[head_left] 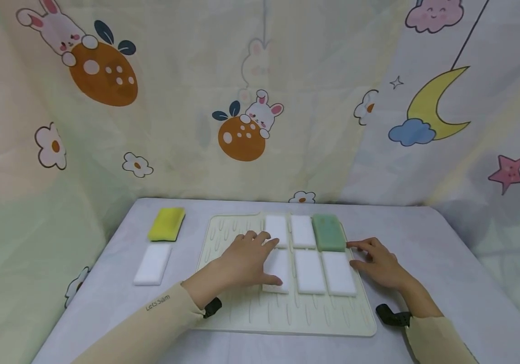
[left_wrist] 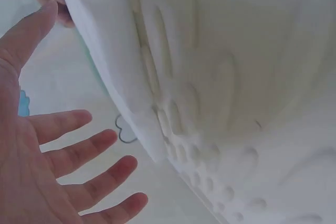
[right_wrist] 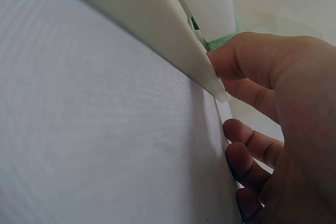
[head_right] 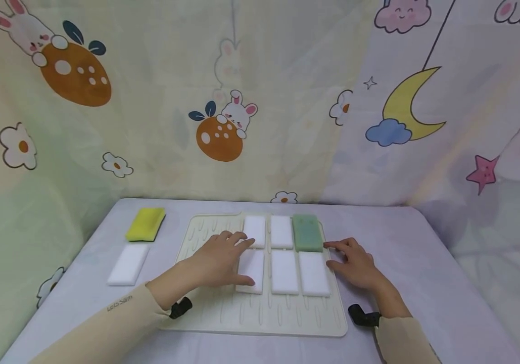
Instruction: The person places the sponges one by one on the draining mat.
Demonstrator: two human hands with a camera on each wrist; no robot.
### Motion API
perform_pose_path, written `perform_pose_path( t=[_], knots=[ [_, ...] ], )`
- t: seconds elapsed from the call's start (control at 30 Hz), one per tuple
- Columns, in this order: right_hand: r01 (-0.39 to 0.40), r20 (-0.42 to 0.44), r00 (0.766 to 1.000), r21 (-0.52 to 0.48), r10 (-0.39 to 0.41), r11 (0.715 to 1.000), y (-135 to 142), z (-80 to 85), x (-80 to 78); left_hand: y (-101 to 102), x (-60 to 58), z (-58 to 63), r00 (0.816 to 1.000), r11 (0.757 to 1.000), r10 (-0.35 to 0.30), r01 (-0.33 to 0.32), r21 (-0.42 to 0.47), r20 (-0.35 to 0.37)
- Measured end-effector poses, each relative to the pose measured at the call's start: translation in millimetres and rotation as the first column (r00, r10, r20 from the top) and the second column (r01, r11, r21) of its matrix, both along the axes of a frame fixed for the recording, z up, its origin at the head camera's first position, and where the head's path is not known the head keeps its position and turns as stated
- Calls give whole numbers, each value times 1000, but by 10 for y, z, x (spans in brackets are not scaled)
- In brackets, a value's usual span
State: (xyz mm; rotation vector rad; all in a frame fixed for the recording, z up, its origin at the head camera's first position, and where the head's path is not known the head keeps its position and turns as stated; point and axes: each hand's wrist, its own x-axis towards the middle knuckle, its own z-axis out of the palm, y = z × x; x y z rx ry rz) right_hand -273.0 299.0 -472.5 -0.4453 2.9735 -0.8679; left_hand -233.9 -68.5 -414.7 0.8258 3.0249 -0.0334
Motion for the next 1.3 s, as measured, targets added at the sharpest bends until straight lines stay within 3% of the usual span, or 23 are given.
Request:
perform_pose_path(
  t=[0.33,0.6,0.93,1.3],
  knots=[
    [0,-2,1000,4,0,1000,15,-10,-6,-420,-135,90,998,995,66,-65,74,-20],
    [-8,-3,1000,2,8,1000,34,-47,-24,-815,-294,31,987,985,149,-144,97,-54],
    [4,3,1000,4,-4,1000,32,-16,-28,-1234,-457,-36,957,956,291,-291,35,18],
    [6,21,1000,-7,-6,1000,61,-42,-38,-1651,-573,-49,924,924,381,-382,15,19]
  ],
)
